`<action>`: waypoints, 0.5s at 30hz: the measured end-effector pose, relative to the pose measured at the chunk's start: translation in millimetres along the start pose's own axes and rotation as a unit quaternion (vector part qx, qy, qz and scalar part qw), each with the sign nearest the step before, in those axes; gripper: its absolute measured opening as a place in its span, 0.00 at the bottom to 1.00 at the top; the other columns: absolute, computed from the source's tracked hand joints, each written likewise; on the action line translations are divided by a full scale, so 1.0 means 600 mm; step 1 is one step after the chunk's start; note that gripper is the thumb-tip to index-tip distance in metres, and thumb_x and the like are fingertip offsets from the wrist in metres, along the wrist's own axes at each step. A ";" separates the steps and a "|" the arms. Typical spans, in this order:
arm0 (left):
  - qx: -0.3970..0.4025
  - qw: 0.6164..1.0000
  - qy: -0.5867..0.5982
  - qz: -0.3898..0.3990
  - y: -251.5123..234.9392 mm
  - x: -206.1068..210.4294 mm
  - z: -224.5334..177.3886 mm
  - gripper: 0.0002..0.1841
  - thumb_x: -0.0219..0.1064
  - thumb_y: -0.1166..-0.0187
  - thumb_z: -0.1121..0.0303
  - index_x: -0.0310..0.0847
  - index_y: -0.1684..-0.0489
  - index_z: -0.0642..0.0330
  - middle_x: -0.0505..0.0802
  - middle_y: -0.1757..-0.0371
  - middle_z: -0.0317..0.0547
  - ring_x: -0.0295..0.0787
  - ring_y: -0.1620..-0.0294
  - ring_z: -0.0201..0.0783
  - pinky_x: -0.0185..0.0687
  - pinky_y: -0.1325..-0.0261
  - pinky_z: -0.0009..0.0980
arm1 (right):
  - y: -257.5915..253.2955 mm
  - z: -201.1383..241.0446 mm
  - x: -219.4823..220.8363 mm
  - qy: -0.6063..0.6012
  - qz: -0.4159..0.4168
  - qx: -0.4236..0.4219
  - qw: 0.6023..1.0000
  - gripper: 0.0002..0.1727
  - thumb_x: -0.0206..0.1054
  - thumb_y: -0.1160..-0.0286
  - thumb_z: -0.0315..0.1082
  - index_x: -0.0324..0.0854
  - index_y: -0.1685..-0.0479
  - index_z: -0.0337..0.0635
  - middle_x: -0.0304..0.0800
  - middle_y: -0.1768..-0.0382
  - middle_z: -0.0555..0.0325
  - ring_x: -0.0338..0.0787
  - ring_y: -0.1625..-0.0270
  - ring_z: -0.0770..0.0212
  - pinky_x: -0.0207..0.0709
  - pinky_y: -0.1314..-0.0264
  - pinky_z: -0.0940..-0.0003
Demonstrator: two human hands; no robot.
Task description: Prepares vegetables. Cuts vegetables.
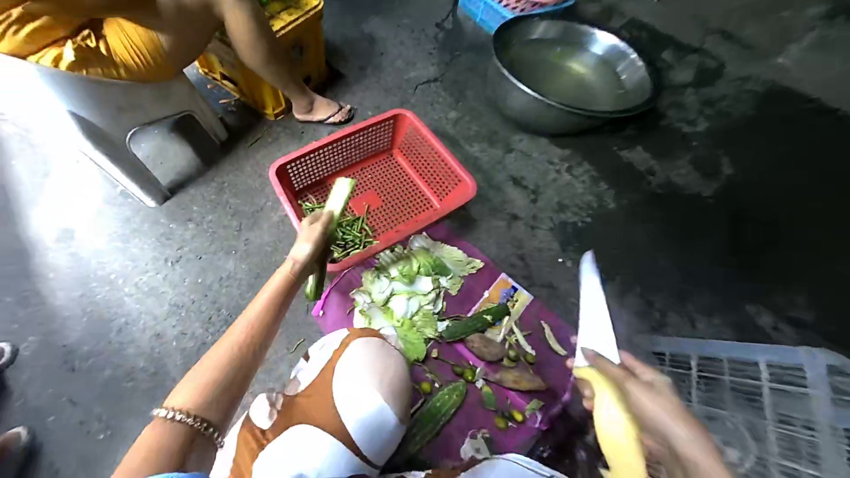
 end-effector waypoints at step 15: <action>-0.071 0.993 -0.099 0.003 -0.055 -0.061 0.237 0.25 0.52 0.07 0.48 0.81 0.36 0.61 0.90 0.60 0.57 0.86 0.69 0.47 0.85 0.61 0.47 | -0.054 0.091 0.503 -0.116 0.116 -0.034 0.986 0.15 0.48 0.10 0.29 0.70 0.33 0.33 0.93 0.59 0.49 0.88 0.80 0.59 0.87 0.80 0.63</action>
Point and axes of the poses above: each hand's wrist, its own y-axis away from the middle knuckle, its own x-axis out of the palm, z = x × y, the point moved 10 cm from there along -y, towards the middle knuckle
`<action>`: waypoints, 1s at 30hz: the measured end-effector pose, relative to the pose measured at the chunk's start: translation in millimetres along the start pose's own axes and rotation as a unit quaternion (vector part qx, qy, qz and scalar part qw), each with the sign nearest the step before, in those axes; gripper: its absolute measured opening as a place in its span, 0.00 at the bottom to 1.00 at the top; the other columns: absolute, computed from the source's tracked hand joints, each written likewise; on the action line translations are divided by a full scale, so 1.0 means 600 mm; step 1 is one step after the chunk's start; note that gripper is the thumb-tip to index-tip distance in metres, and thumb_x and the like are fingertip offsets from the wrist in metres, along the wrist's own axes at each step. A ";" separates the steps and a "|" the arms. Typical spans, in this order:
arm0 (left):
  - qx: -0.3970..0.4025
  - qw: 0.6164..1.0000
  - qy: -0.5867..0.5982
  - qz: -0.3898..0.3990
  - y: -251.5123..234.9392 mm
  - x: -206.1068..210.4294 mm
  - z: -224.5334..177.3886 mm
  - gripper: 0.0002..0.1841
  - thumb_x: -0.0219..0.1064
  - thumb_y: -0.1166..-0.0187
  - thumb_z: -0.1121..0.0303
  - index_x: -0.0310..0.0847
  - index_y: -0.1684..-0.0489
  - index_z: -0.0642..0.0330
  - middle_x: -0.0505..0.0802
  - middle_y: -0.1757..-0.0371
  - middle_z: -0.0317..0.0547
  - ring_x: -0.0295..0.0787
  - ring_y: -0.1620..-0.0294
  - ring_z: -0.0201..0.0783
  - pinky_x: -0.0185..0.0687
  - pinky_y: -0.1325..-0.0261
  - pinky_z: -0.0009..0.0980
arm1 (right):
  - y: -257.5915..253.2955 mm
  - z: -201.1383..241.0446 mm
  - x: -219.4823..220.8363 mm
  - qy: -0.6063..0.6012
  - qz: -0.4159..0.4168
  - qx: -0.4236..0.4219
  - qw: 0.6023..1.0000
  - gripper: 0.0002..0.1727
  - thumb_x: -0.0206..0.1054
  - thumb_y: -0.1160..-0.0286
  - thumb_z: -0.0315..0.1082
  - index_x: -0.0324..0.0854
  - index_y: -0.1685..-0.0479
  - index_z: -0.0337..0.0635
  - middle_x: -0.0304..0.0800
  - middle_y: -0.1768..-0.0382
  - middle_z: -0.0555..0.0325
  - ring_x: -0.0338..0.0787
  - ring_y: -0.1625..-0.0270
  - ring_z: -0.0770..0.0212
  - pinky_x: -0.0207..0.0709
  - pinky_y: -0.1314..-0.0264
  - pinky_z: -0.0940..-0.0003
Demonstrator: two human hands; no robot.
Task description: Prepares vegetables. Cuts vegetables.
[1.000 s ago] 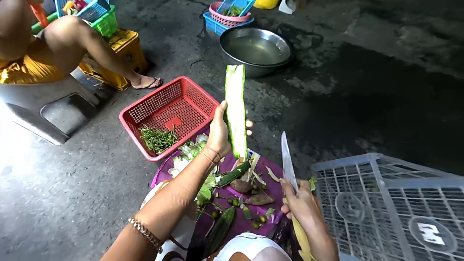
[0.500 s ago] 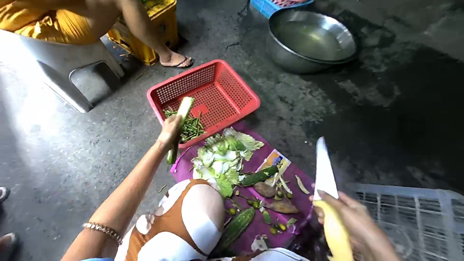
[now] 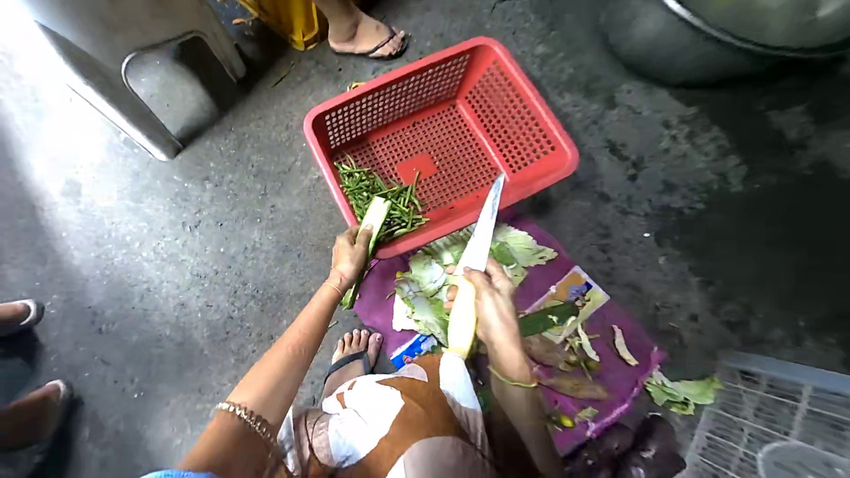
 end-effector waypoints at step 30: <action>0.179 0.847 0.455 -0.208 0.114 -0.077 -0.160 0.10 0.44 0.04 0.62 0.52 0.33 0.51 0.78 0.68 0.42 0.84 0.80 0.38 0.91 0.80 0.40 | 0.082 0.065 0.118 0.159 0.002 -0.209 0.965 0.07 0.78 0.32 0.35 0.93 0.60 0.44 0.93 0.74 0.67 0.84 0.79 0.79 0.77 0.78 0.80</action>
Point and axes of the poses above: each hand's wrist, its own y-axis away from the middle knuckle, its own x-axis out of the palm, z = x × y, the point moved 10 cm from there along -y, towards the middle knuckle
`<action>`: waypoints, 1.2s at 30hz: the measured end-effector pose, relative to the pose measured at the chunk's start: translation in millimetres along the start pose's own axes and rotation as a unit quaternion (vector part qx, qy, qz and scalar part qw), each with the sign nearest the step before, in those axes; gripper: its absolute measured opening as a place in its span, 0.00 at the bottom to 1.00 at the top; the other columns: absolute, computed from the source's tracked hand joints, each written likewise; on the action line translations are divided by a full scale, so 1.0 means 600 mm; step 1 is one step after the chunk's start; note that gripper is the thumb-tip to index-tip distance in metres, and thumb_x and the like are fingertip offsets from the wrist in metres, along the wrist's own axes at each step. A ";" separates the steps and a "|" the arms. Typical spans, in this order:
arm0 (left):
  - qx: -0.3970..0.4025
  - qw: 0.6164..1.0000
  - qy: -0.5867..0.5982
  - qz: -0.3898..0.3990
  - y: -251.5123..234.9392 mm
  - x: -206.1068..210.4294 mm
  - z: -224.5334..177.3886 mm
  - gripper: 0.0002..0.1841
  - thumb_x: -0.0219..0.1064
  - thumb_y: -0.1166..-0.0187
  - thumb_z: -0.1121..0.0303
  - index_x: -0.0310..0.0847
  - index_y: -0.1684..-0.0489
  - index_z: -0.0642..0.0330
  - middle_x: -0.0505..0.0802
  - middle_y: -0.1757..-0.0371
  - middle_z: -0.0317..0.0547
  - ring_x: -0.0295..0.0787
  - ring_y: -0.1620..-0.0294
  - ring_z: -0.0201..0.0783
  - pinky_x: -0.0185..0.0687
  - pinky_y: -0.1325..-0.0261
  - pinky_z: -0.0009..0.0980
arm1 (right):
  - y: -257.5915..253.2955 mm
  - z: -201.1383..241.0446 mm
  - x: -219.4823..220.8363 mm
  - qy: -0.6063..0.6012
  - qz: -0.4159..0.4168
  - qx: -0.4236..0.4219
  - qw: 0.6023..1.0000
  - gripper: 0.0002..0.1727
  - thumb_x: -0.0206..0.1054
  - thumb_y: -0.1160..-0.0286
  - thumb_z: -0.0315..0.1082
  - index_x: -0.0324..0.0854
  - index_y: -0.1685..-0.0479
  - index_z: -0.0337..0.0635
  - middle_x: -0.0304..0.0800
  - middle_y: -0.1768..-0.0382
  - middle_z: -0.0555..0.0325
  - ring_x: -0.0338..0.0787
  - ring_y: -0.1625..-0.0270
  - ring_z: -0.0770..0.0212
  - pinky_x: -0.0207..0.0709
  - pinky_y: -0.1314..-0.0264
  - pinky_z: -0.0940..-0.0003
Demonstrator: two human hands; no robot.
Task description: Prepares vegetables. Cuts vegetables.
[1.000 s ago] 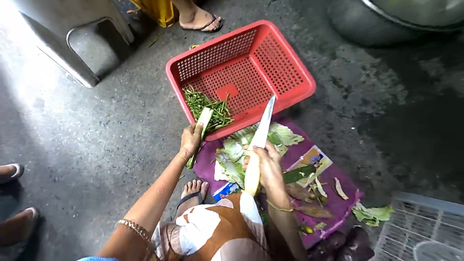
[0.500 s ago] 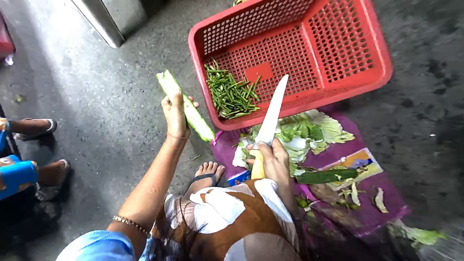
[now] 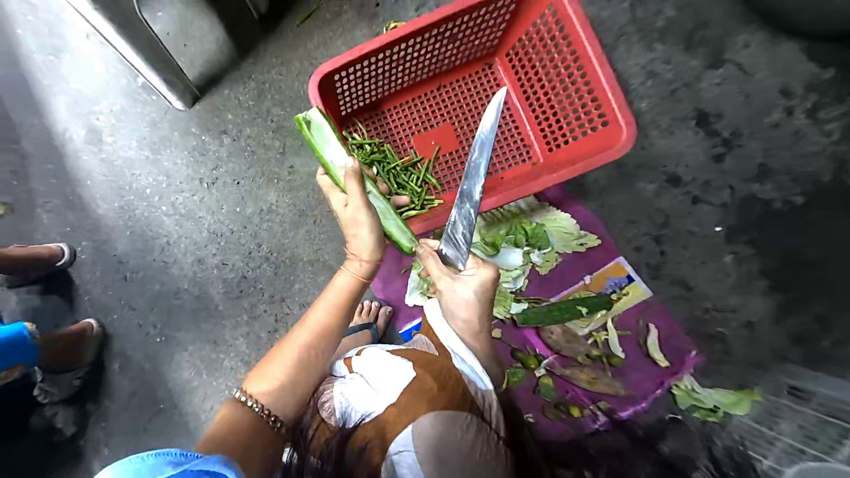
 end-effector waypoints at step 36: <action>-0.156 0.757 -0.611 0.171 0.021 -0.179 0.126 0.24 0.45 0.05 0.55 0.60 0.15 0.51 0.91 0.69 0.54 0.92 0.73 0.49 0.90 0.64 0.50 | 0.043 -0.050 0.093 0.391 0.098 -0.081 0.912 0.21 0.51 0.13 0.34 0.84 0.36 0.30 0.94 0.61 0.37 0.95 0.67 0.38 0.83 0.68 0.44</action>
Point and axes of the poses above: each hand's wrist, its own y-axis away from the middle knuckle, its own x-axis out of the palm, z = x × y, the point moved 10 cm from there along -y, towards the middle knuckle
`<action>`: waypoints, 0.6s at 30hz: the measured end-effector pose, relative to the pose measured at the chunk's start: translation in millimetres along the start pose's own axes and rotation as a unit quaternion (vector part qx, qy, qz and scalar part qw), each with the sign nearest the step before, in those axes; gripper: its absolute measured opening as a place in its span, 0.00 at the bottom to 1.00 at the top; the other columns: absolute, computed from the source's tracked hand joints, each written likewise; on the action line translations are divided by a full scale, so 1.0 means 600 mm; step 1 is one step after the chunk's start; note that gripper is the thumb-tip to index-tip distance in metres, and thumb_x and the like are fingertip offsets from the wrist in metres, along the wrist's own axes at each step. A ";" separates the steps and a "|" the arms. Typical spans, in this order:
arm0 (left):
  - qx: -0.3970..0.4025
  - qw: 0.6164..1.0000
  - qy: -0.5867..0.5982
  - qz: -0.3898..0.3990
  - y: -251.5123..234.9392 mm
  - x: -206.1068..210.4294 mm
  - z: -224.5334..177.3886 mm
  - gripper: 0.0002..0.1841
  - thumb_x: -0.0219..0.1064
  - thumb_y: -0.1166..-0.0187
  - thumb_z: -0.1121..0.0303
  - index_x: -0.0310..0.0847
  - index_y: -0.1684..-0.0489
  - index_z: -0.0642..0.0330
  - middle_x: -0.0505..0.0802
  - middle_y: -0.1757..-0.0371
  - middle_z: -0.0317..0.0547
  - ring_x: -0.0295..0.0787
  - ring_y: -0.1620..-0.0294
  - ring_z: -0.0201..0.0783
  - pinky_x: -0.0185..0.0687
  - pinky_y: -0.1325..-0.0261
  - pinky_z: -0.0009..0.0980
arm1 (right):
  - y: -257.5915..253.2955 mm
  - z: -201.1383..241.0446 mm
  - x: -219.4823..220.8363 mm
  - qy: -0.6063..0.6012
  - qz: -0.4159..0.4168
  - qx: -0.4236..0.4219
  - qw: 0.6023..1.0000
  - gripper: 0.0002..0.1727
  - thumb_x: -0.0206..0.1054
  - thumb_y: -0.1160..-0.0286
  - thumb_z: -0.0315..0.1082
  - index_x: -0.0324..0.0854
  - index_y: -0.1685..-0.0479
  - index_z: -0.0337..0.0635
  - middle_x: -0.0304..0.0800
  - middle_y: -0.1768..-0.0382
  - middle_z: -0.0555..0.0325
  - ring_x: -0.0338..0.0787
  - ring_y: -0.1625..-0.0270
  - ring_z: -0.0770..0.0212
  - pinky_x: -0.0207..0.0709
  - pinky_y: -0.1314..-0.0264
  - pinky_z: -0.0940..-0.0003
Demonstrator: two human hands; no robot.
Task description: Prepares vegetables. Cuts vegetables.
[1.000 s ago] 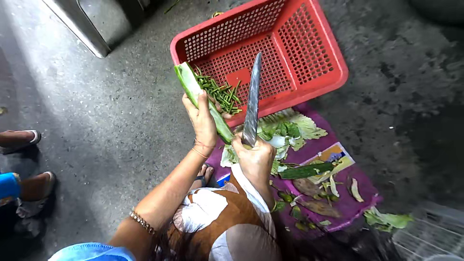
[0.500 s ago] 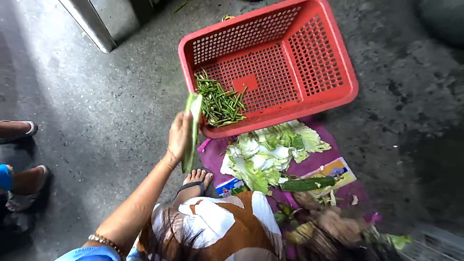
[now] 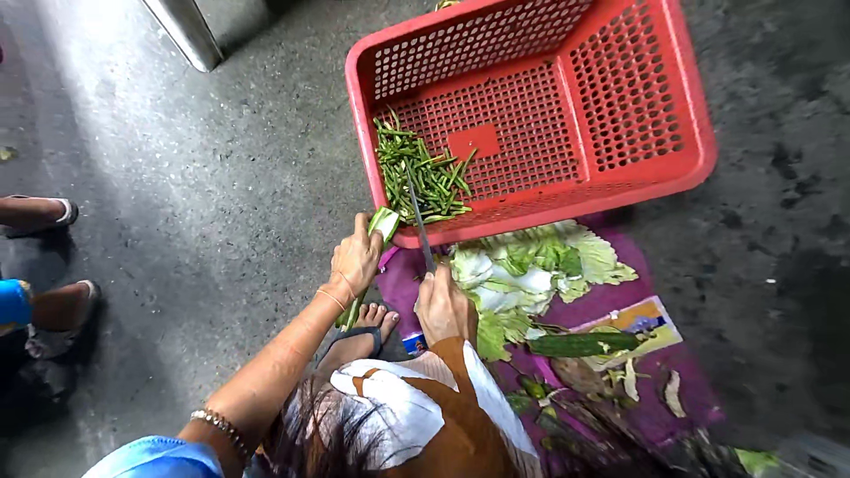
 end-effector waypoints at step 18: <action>0.011 0.985 -0.173 -0.012 0.004 -0.001 -0.034 0.23 0.41 0.04 0.53 0.76 0.34 0.59 0.91 0.65 0.57 0.92 0.61 0.60 0.83 0.60 0.58 | 0.005 0.036 0.027 0.079 0.054 -0.029 0.995 0.17 0.55 0.14 0.31 0.86 0.40 0.32 0.94 0.59 0.38 0.93 0.72 0.41 0.83 0.74 0.48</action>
Point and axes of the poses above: each hand's wrist, its own y-axis away from the middle knuckle, its own x-axis out of the palm, z = x × y, the point moved 10 cm from there along -y, towards the middle knuckle
